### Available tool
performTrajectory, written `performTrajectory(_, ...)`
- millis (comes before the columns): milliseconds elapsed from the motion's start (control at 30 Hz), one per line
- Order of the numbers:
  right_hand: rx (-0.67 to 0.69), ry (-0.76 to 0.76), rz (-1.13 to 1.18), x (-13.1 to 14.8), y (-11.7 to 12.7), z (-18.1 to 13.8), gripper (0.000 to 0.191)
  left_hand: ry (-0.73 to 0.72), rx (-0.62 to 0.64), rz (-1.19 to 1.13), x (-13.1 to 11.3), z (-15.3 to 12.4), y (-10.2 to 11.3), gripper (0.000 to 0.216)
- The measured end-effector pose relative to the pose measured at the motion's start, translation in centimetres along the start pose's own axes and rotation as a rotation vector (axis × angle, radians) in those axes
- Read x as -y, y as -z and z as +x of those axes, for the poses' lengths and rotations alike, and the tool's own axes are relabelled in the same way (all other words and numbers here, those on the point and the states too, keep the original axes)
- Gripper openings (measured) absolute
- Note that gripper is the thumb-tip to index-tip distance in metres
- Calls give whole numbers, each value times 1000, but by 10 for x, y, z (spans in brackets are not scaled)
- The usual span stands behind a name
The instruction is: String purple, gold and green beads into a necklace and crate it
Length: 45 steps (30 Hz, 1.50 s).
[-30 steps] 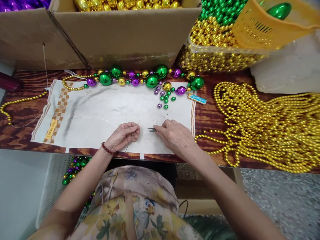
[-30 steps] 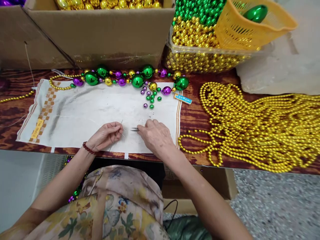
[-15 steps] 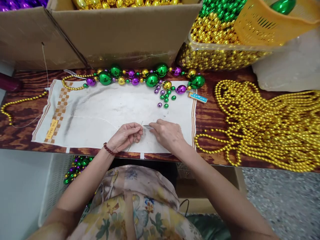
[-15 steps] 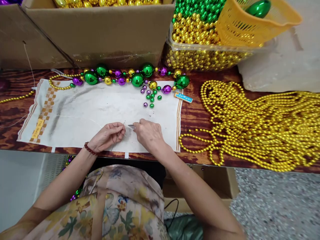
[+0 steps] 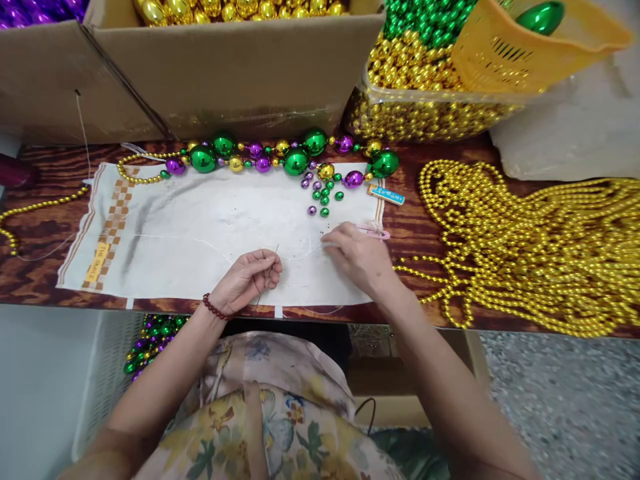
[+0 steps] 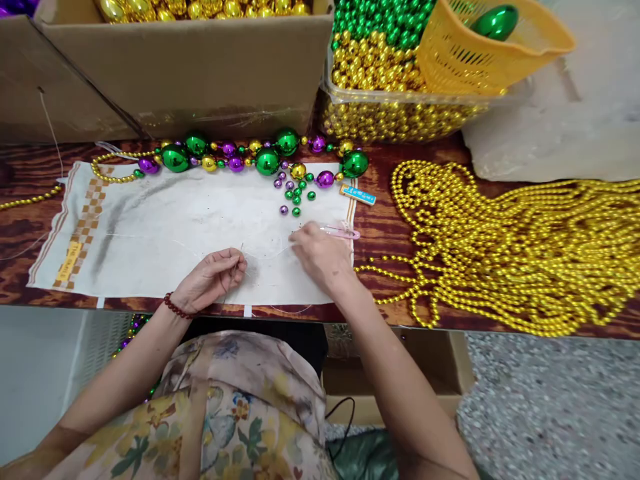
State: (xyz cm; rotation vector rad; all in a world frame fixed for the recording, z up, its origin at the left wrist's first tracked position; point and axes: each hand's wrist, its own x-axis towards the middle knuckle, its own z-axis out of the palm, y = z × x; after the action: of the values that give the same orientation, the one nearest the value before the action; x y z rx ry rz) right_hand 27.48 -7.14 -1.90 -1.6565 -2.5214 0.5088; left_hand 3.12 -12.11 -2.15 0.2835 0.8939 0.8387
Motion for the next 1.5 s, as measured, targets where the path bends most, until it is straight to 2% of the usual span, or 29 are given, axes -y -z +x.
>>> performTrajectory(67, 124, 73, 103, 15, -6, 3, 20, -4, 6, 9, 0, 1, -3, 19)
performTrajectory(133, 184, 77, 136, 23, -14, 10, 16, -4, 13, 14, 0, 1, -5, 20)
performTrajectory(233, 176, 44, 196, 22, -19, 17, 16, -7, 29, 11, 1, -1, -10, 21)
performTrajectory(300, 136, 32, 262, 15, -16, 11, 14, -23, 31, 10, 1, -2, -13, 21)
performTrajectory(433, 93, 28, 491, -16, 6, -42, 20, -54, 34, 15, 1, -2, -17, 22)
performTrajectory(533, 166, -72, 612, -37, 24, -92, 26, -52, 76, 27, 2, 0, -20, 22)
performTrajectory(600, 131, -149, 659, -37, 27, -107, 23, -50, 103, 47, 3, 2, -23, 23)
performTrajectory(667, 21, -185, 761, -21, 22, -102, 21, -44, 124, 78, 6, 2, -29, 24)
performTrajectory(833, -252, -169, 1180, 45, -12, -51, 18, -64, 142, 128, 11, -4, -40, 24)
performTrajectory(933, -333, -285, 1425, 70, -29, -39, 14, -93, 120, 133, 14, -5, -40, 25)
performTrajectory(1067, -324, -511, 1706, 80, -36, -42, 13, -131, 106, 167, 21, -3, -38, 28)
performTrajectory(1167, -304, -618, 1840, 82, -36, -42, 17, -160, 112, 243, 26, -2, -38, 29)
performTrajectory(1300, -314, -652, 1859, 84, -36, -38, 22, -184, 119, 336, 27, -3, -36, 29)
performTrajectory(1500, -240, -630, 1808, 86, -42, -36, 26, -155, 114, 361, 28, -8, -34, 31)
